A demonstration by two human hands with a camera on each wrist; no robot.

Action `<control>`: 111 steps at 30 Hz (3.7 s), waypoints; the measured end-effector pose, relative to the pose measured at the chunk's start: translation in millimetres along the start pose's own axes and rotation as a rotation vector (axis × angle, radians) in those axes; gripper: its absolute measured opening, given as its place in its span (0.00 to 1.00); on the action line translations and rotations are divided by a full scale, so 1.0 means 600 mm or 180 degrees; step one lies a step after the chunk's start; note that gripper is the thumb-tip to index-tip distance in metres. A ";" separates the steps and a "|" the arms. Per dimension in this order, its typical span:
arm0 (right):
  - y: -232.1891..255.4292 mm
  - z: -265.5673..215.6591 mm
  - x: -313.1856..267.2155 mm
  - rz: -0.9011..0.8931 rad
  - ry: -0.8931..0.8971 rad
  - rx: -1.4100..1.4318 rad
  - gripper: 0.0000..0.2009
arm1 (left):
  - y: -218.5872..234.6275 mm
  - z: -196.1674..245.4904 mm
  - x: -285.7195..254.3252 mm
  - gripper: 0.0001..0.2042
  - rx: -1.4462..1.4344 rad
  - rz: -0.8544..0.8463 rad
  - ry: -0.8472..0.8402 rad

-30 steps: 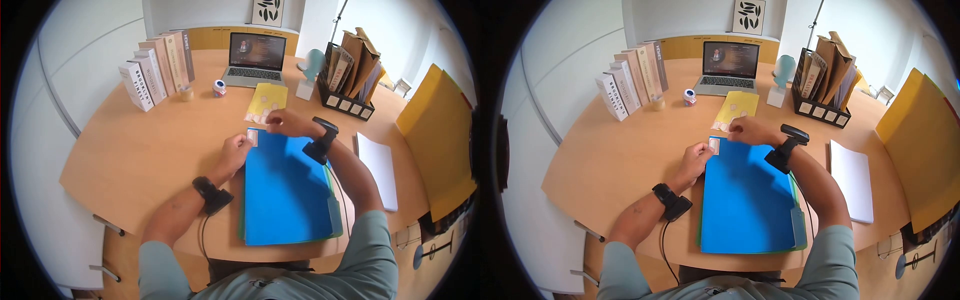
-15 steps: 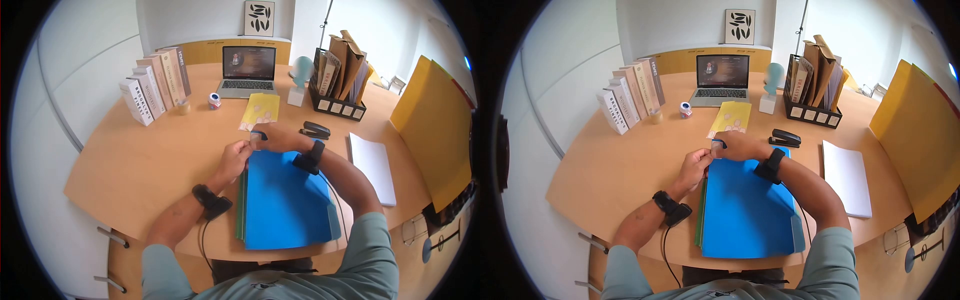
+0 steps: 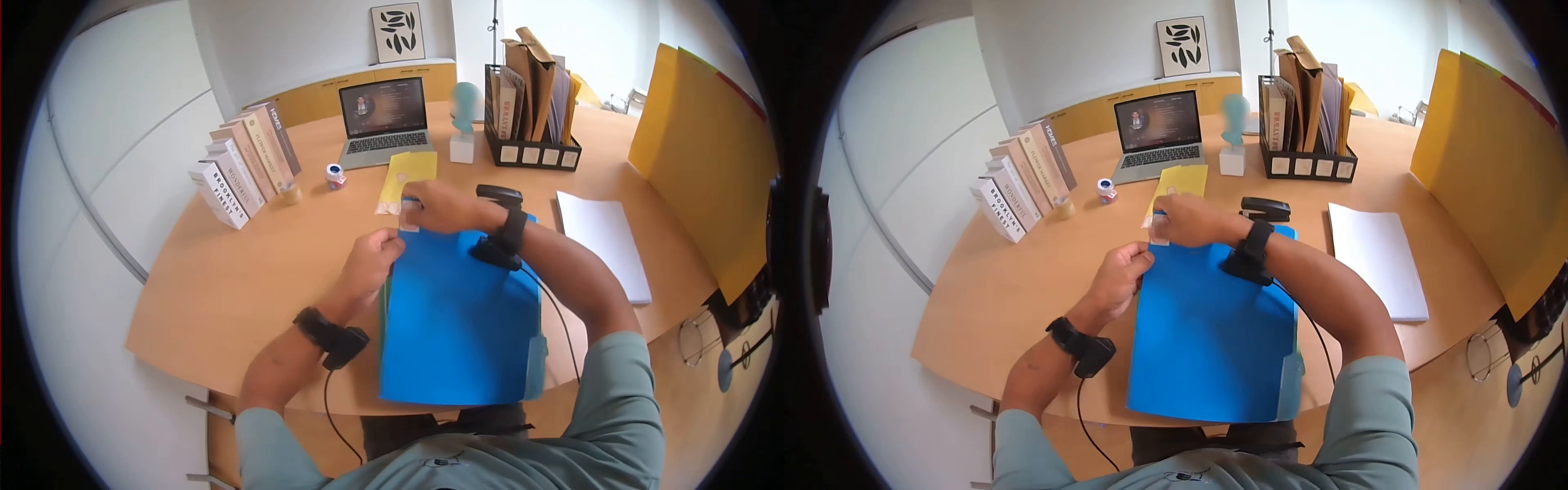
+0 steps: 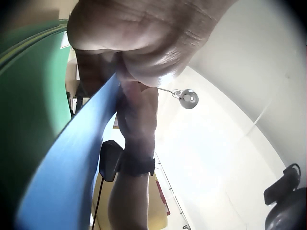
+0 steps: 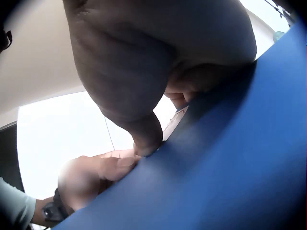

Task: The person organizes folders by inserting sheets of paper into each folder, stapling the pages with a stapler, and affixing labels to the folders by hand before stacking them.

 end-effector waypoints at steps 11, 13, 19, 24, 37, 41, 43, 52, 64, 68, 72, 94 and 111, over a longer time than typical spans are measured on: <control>0.146 0.157 -0.103 0.0424 -0.1330 0.1936 0.11 | 0.353 0.080 -0.125 0.10 -0.0151 0.1345 -0.0193; 0.142 0.214 -0.148 0.0427 -0.1775 0.1936 0.11 | 0.474 0.051 -0.168 0.09 0.0134 0.1515 -0.0008; 0.089 0.269 -0.251 0.0532 -0.2367 0.2495 0.11 | 0.680 -0.080 -0.236 0.07 0.0763 0.2139 0.0761; 0.076 0.259 -0.272 0.0550 -0.2553 0.2920 0.16 | 0.617 0.018 -0.204 0.10 0.3515 0.2439 0.0763; 0.080 0.201 -0.282 0.0466 -0.2520 0.2776 0.22 | 0.284 -0.054 -0.157 0.39 0.4645 -0.0039 0.1114; 0.078 0.201 -0.279 0.0418 -0.2525 0.2707 0.24 | 0.320 -0.044 -0.155 0.39 0.4772 0.0030 0.1113; 0.081 0.191 -0.280 0.0418 -0.2502 0.2699 0.24 | 0.311 -0.032 -0.134 0.37 0.4785 0.0086 0.0801; 0.075 0.206 -0.281 0.0399 -0.2466 0.3096 0.21 | 0.013 -0.022 0.089 0.28 0.2815 -0.0632 -0.1293; 0.101 0.186 -0.246 0.0597 -0.2061 0.4040 0.18 | 0.026 -0.079 0.132 0.24 0.1639 -0.0224 -0.0682; 0.100 0.019 -0.149 -0.0164 -0.0803 0.4266 0.20 | 0.061 -0.095 0.148 0.25 0.0198 -0.0262 -0.0404; 0.047 -0.068 -0.119 -0.0804 -0.0164 0.2739 0.23 | 0.048 -0.049 0.121 0.14 -0.0146 -0.0302 -0.0399; 0.401 0.466 -0.656 0.1066 -0.4270 -0.0898 0.18 | 0.112 -0.072 0.153 0.12 -0.1458 -0.1009 -0.0543; 0.515 0.432 -0.681 0.2360 -0.2622 -0.0508 0.05 | 0.119 -0.068 0.123 0.12 -0.1253 -0.0823 -0.0548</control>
Point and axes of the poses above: each hand's wrist, its own x-axis towards the middle knuckle, its own y-axis out of the back of the hand, z = x × y, the point moved 10 cm from there along x, towards the middle knuckle, and after that the axes turned 3 degrees about -y, right-handed, at the moved point
